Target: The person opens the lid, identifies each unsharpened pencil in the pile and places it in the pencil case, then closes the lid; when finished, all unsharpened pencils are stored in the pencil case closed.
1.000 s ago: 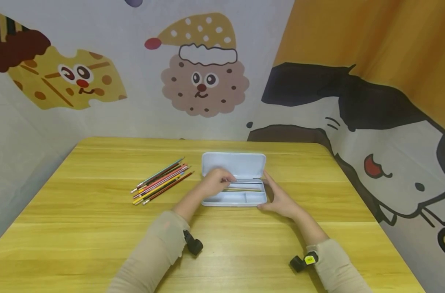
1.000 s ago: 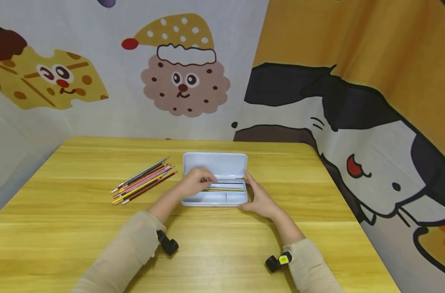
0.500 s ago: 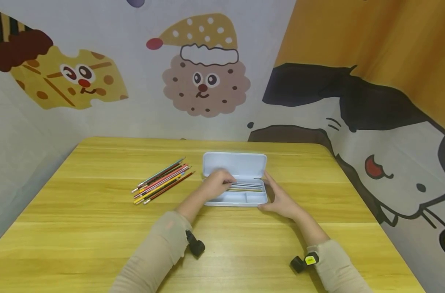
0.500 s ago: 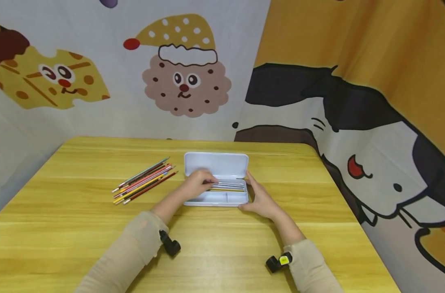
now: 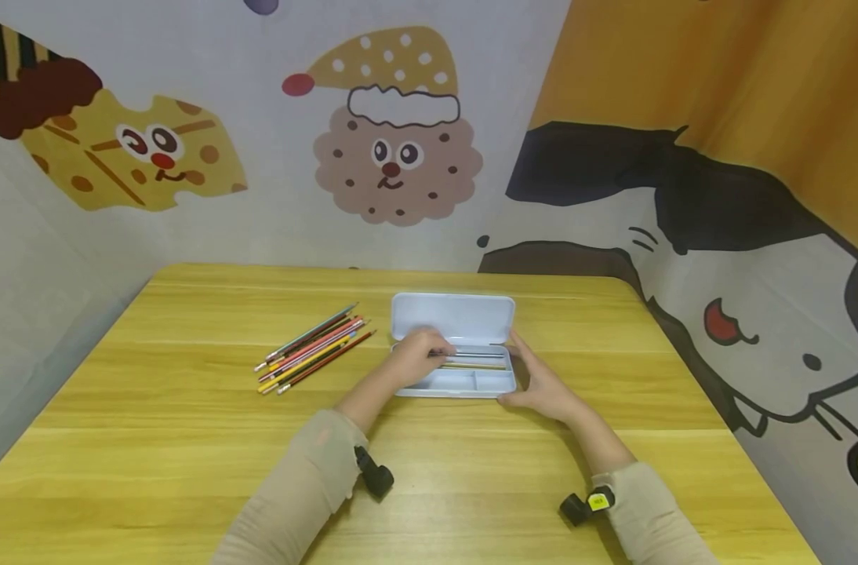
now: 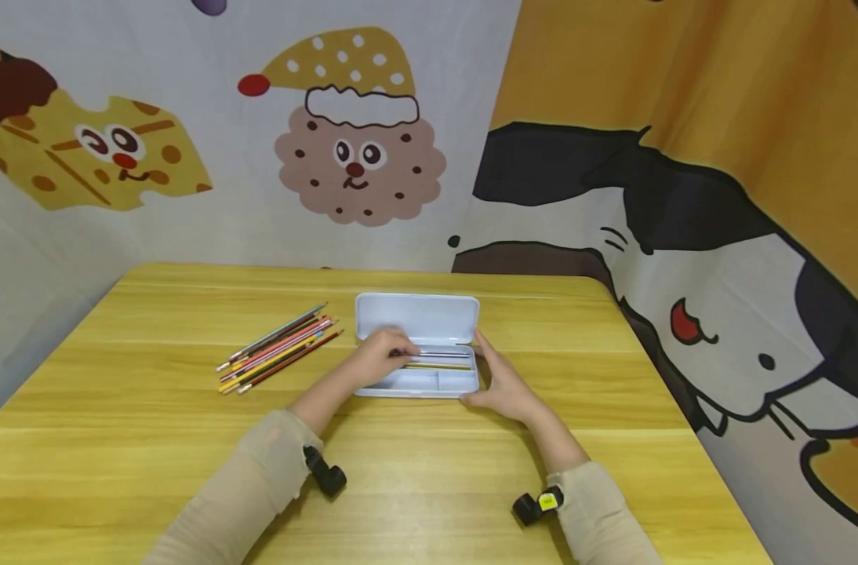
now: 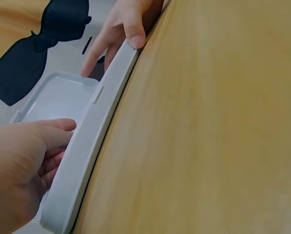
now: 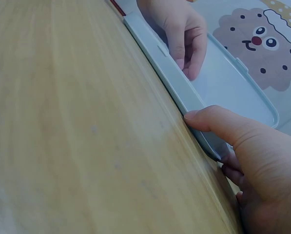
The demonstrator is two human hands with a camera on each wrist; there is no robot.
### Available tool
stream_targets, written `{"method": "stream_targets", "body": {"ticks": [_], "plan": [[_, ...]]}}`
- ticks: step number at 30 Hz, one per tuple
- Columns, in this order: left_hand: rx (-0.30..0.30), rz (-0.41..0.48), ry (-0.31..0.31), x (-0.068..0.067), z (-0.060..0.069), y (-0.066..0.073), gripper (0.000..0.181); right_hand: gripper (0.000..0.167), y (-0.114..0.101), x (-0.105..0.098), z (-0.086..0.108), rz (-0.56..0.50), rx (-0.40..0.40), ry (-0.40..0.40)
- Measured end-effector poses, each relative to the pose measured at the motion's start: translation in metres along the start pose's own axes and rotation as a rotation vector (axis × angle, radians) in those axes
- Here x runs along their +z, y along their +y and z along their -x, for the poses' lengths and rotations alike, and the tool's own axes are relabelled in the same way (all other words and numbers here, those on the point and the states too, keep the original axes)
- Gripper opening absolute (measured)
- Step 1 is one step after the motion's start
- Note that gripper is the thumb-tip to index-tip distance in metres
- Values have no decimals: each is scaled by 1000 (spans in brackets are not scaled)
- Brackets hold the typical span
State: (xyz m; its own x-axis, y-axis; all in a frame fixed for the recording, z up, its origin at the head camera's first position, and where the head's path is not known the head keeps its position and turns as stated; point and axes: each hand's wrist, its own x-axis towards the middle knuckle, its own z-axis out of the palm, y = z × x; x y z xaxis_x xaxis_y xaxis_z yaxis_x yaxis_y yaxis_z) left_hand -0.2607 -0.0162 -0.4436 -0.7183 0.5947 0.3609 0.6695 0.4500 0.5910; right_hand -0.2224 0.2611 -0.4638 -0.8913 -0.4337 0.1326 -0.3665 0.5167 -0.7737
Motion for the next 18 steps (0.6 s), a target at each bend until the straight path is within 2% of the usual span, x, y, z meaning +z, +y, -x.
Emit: {"method": "stream_targets", "body": {"ticks": [8, 14, 18], "plan": [[16, 81, 47, -7, 10, 7, 15, 121, 1, 0, 0, 20, 11, -6], [-11, 140, 95, -20, 27, 11, 19, 120, 2, 0, 0, 17, 4, -3], [-26, 150, 116, -31, 41, 10, 19, 120, 2, 1, 0, 12, 10, -2]]}}
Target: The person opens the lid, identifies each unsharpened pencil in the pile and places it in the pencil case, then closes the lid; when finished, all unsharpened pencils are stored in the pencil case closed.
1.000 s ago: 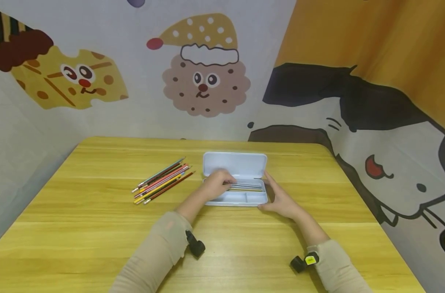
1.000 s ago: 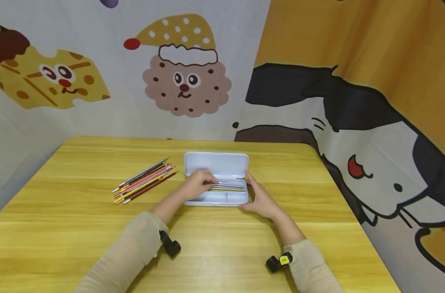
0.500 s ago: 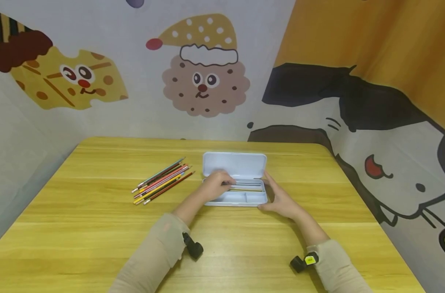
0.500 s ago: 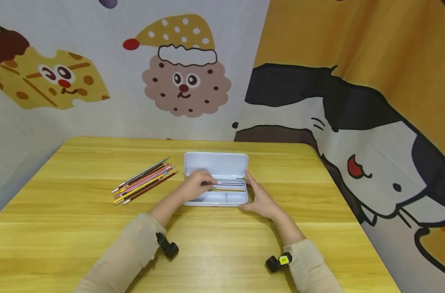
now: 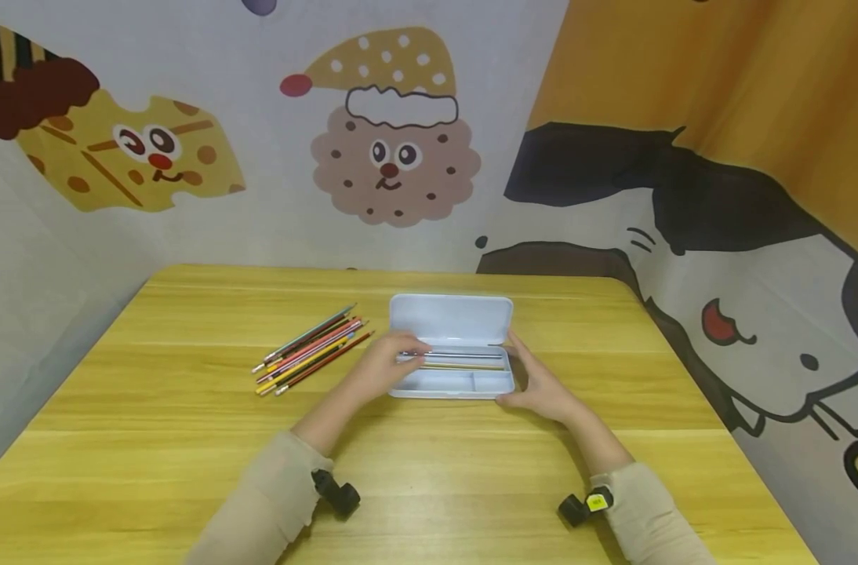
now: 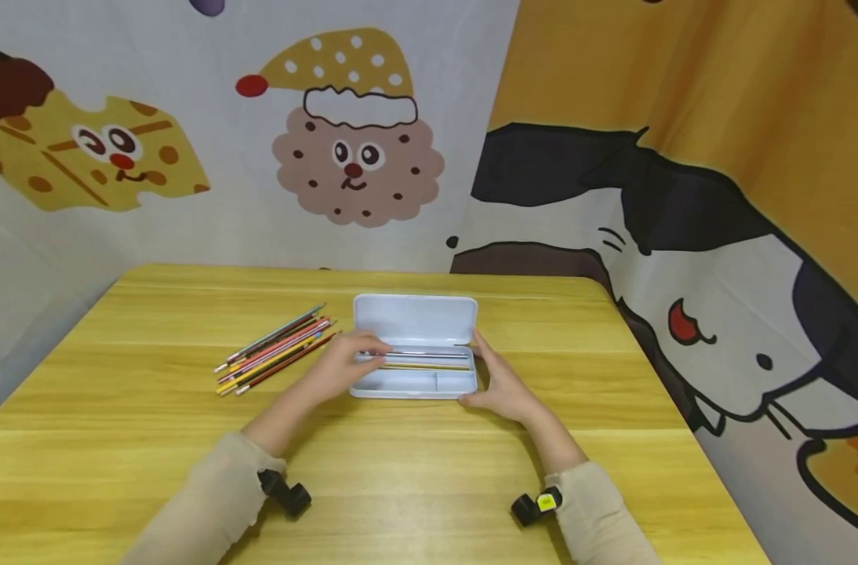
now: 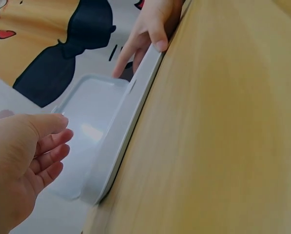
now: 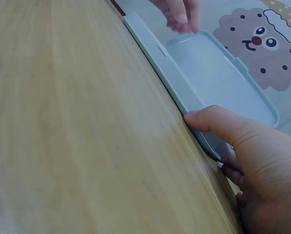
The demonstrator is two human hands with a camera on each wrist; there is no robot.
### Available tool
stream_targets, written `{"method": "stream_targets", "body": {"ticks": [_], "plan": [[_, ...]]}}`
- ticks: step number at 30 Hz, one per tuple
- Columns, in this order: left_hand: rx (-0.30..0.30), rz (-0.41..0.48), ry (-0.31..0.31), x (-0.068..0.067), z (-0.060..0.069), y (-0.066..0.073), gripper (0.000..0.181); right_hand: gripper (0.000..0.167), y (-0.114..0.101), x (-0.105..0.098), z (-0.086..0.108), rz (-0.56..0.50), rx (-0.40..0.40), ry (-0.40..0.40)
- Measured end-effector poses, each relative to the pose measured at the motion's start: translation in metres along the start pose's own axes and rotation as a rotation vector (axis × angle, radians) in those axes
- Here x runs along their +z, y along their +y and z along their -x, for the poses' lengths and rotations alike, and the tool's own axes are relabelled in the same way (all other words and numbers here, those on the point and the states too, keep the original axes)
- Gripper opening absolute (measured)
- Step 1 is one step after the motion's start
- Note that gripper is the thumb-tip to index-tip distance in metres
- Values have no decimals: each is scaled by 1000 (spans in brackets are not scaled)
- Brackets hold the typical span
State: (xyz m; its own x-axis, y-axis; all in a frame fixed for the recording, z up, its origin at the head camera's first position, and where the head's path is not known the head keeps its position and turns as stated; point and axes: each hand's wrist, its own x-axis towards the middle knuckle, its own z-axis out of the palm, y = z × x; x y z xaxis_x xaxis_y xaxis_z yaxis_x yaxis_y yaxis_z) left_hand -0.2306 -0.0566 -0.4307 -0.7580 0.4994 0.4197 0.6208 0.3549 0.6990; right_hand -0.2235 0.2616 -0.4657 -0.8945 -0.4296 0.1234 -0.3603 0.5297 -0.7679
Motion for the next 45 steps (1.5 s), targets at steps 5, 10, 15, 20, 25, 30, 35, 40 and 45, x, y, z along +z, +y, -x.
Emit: {"method": "stream_targets", "body": {"ticks": [5, 10, 15, 20, 25, 30, 35, 40, 45], "plan": [[6, -58, 31, -18, 15, -2, 19, 120, -9, -1, 2, -11, 2, -1], [-28, -88, 44, -36, 31, -3, 21, 115, -36, -6, 6, -19, 8, -18], [-83, -139, 52, -54, 47, -6, 20, 114, -40, -6, 6, -31, 1, -22], [-69, -182, 89, -70, 62, -13, 21, 120, -12, -3, 2, -28, -8, -8], [-105, -183, 104, -85, 77, -21, 22, 117, -24, -5, 3, -34, 2, -16], [-133, -216, 121, -97, 89, -30, 21, 114, -43, -6, 7, -35, 23, -22], [-164, -217, 125, -105, 103, -41, 21, 114, -42, -6, 7, -37, 21, -23], [-172, -242, 139, -115, 114, -46, 21, 114, -42, -6, 7, -47, 19, -23], [-183, -253, 151, -123, 119, -51, 21, 114, -42, -6, 7, -59, 12, -25]]}}
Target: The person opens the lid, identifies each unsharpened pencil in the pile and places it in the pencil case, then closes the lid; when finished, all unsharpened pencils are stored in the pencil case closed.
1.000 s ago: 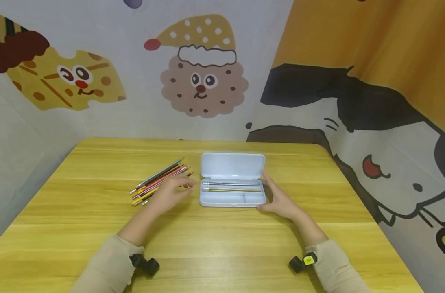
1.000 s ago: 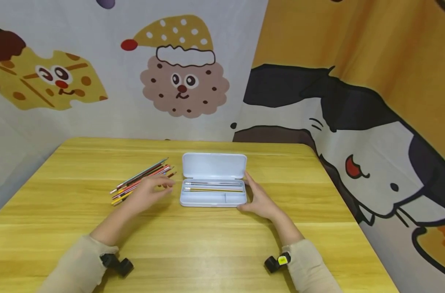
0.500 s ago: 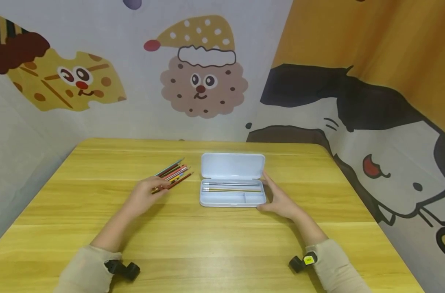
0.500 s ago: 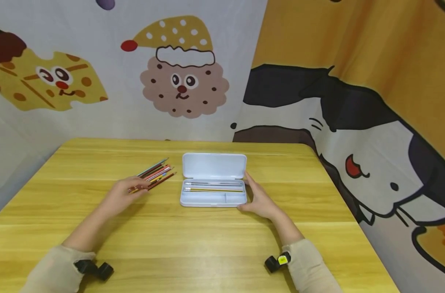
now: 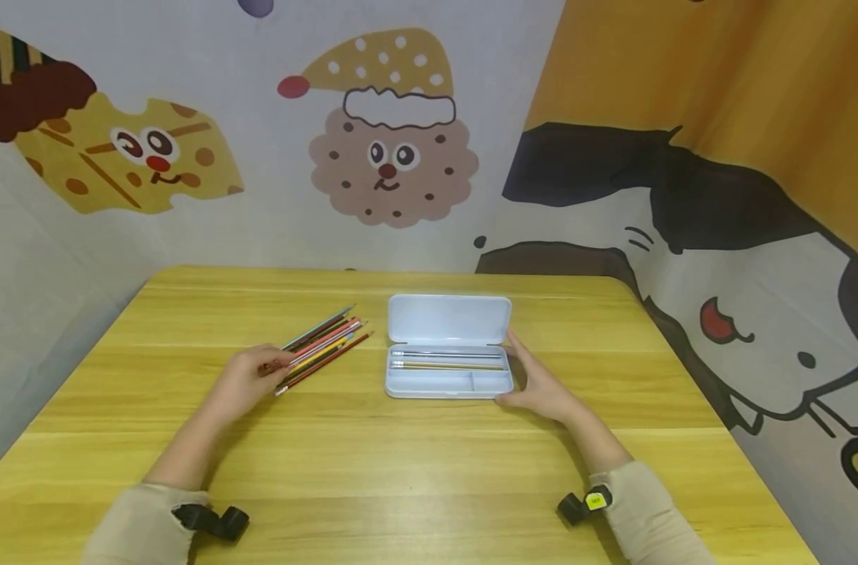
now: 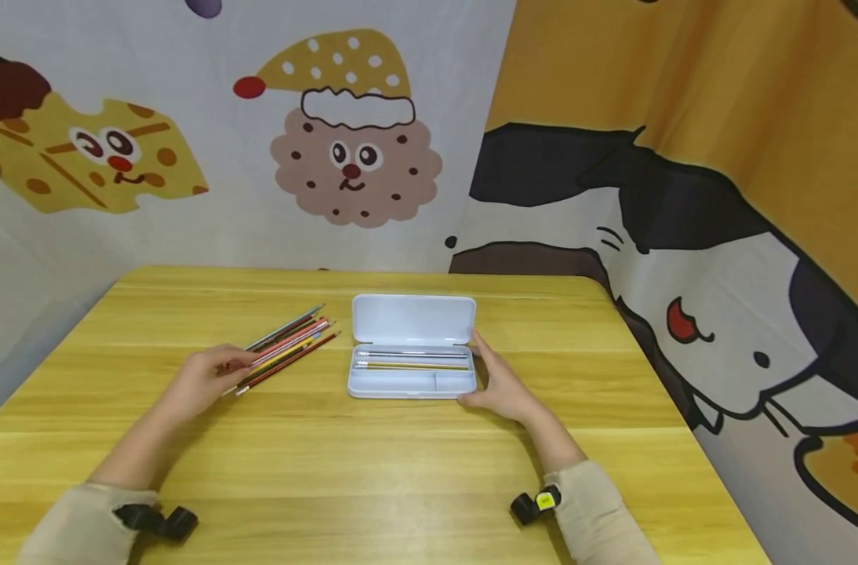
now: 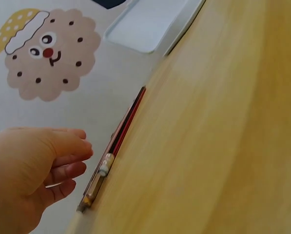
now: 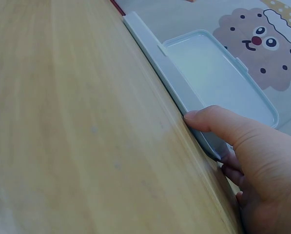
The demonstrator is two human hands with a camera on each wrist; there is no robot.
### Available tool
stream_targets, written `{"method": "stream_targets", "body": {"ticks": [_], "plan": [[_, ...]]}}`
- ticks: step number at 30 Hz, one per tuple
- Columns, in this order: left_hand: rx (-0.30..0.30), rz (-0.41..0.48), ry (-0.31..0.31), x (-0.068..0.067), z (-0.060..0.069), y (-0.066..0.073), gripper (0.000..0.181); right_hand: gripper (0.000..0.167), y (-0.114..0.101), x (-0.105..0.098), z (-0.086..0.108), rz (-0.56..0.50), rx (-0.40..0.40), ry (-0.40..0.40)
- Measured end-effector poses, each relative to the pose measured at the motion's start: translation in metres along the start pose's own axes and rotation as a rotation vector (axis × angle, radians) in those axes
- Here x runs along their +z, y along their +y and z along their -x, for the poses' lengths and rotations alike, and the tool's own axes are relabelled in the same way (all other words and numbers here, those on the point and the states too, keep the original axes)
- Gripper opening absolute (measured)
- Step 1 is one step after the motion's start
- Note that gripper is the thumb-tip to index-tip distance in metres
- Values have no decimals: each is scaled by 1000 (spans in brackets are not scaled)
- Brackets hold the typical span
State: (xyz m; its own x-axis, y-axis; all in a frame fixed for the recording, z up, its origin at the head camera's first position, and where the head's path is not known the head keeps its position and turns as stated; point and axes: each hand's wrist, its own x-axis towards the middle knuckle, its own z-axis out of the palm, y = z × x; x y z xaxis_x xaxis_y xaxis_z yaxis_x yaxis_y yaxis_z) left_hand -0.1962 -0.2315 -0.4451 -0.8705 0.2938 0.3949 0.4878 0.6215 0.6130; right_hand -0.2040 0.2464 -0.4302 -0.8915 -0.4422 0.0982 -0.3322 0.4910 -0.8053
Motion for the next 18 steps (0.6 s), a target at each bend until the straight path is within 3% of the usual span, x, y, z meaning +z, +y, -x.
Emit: {"method": "stream_targets", "body": {"ticks": [10, 18], "plan": [[-92, 6, -80, -5, 3, -7, 26, 114, 1, -1, 0, 19, 7, -2], [-91, -23, -91, -3, 4, -9, 24, 114, 3, -1, 0, 22, 4, -3]]}}
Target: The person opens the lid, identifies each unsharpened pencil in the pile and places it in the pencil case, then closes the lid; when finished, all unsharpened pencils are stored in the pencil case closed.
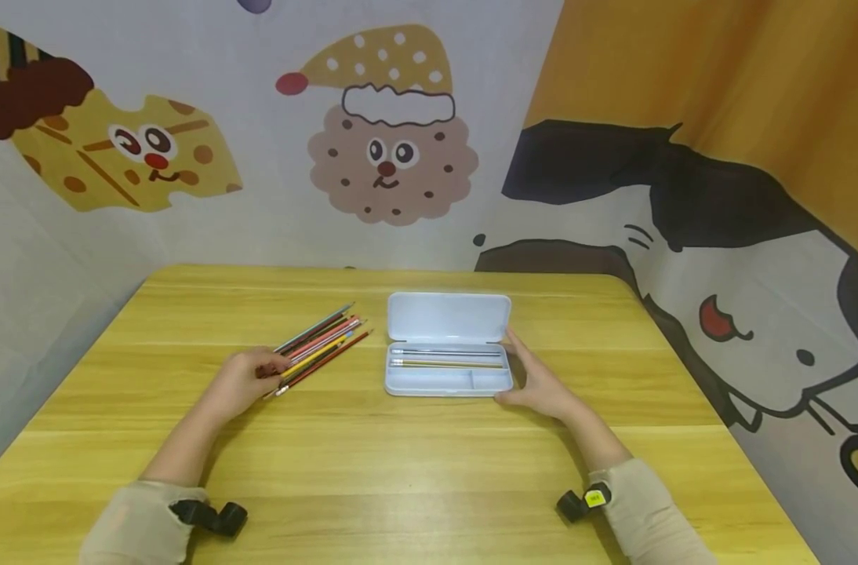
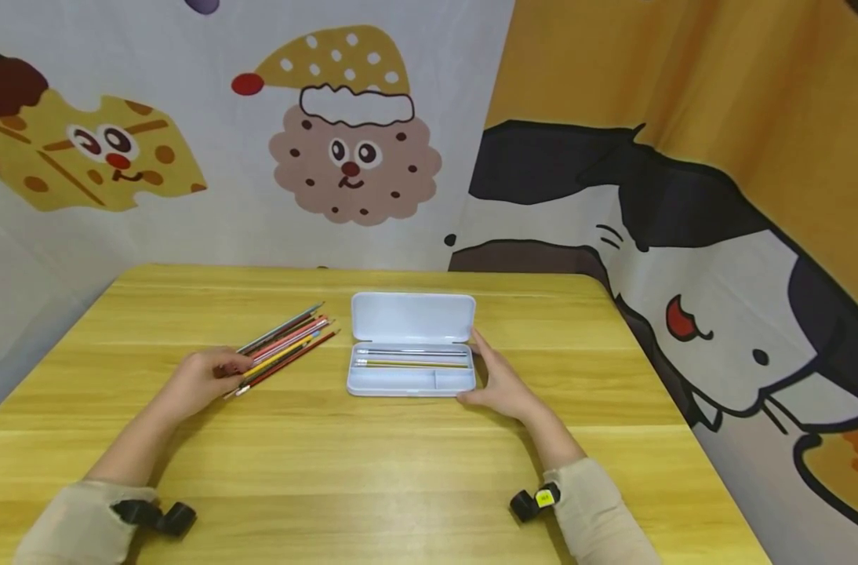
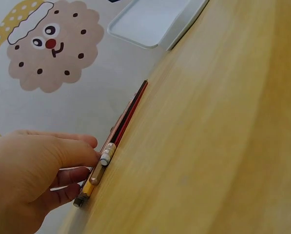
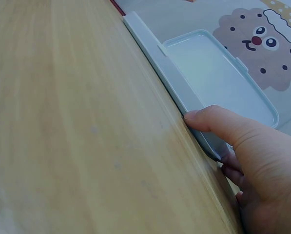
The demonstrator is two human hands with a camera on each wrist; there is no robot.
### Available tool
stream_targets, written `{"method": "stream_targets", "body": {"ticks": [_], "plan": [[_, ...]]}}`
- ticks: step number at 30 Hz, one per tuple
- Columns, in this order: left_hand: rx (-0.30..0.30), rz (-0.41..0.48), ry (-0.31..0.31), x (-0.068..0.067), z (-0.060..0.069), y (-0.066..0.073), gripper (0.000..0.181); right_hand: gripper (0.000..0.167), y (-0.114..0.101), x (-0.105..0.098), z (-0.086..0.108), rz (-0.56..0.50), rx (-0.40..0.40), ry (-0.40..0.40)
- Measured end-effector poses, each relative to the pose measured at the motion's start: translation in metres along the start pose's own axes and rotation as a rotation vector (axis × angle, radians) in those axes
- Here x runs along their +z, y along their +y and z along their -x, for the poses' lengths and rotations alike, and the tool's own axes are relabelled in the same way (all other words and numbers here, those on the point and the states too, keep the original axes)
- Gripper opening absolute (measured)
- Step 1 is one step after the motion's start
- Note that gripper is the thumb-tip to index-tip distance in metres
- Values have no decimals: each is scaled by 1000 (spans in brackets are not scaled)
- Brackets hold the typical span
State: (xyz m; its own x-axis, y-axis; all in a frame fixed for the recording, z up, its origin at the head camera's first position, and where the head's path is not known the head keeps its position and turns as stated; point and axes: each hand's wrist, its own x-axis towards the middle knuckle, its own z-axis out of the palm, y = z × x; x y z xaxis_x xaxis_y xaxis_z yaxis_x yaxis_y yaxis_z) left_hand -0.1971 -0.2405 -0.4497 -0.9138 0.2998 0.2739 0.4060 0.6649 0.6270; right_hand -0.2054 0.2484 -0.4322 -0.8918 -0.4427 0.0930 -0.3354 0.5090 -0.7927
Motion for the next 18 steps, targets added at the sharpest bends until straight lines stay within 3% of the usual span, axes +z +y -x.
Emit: {"method": "stream_targets", "body": {"ticks": [18], "plan": [[8, -35, -46, 2, -3, 6, 14, 113, -6, -1, 1, 26, 7, 1]]}}
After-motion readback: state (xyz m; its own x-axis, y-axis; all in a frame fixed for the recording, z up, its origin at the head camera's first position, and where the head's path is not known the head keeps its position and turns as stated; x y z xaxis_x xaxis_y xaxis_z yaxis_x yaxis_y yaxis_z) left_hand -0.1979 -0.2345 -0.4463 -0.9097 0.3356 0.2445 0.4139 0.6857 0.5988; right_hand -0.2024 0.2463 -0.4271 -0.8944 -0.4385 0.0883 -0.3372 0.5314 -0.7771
